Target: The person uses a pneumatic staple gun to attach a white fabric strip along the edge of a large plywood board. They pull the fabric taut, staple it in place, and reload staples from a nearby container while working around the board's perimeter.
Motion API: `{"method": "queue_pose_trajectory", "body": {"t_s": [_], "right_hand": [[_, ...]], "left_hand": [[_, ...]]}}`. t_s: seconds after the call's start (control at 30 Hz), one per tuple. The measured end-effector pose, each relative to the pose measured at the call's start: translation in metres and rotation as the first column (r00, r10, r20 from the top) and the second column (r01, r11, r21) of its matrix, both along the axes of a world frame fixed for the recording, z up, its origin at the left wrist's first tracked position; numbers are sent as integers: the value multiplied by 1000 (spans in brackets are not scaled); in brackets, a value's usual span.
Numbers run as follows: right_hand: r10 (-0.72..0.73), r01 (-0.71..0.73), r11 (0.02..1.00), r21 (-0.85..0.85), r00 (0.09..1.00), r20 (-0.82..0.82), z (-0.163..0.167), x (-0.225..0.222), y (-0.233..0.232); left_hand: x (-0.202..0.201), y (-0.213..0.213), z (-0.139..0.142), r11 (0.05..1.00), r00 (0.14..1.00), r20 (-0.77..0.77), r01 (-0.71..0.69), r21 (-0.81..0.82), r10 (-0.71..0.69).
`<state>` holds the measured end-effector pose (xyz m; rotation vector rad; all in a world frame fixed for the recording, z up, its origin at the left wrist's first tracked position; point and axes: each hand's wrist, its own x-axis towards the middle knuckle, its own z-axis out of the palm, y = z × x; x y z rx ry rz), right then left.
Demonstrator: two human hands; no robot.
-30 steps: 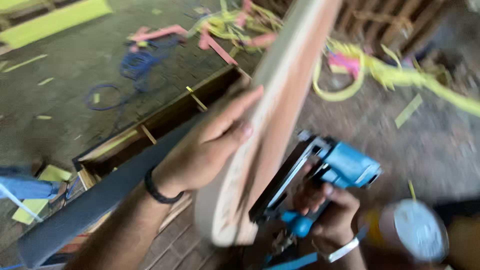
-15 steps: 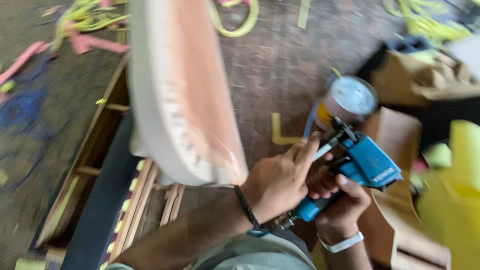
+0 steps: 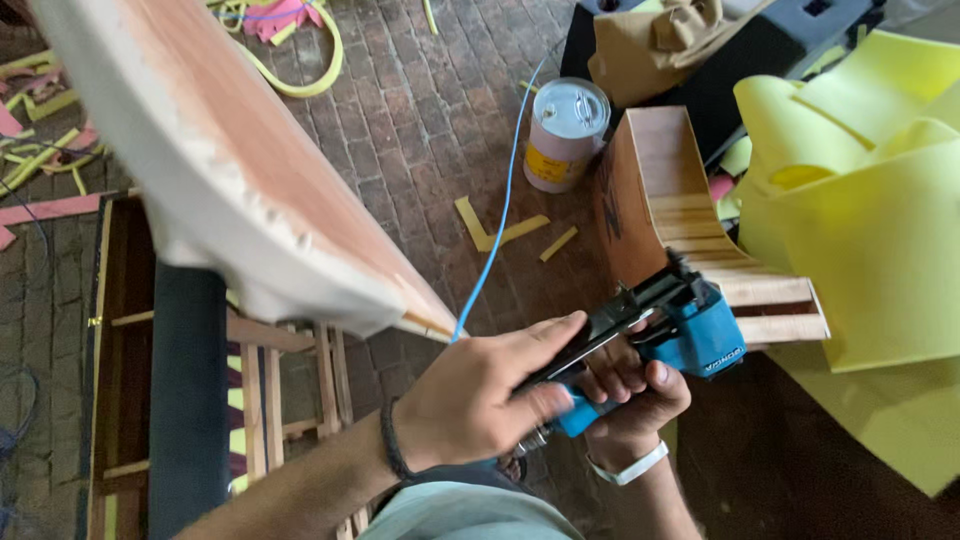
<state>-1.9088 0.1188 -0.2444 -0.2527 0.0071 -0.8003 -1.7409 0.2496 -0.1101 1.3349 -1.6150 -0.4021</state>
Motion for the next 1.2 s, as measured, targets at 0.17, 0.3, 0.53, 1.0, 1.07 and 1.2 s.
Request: {"method": "queue_pose_trajectory", "body": {"t_s": [0.17,0.3,0.53,1.0,1.07,1.2], "right_hand": [[62,-60,998,-34,995,82,-9,-6,36],[41,-43,997,-61,998,-37,-12,-7,72],[-110,85,975,-205,988,-110,-2,35,150],[-316,329,944,-19,920,233,-19,39,256],[-343,341,938,66,877,336,-30,29,266],[-417,390,909,148,835,358,-50,18,268]], "left_hand": [[-14,40,6,981,922,-376,-25,192,97],[-10,59,3,954,814,-560,25,299,154],[69,102,-23,824,624,-763,514,238,-168],[101,182,11,725,847,-250,531,440,-469],[95,189,12,676,809,-210,577,459,-549],[88,189,8,650,816,-143,541,534,-561]]}}
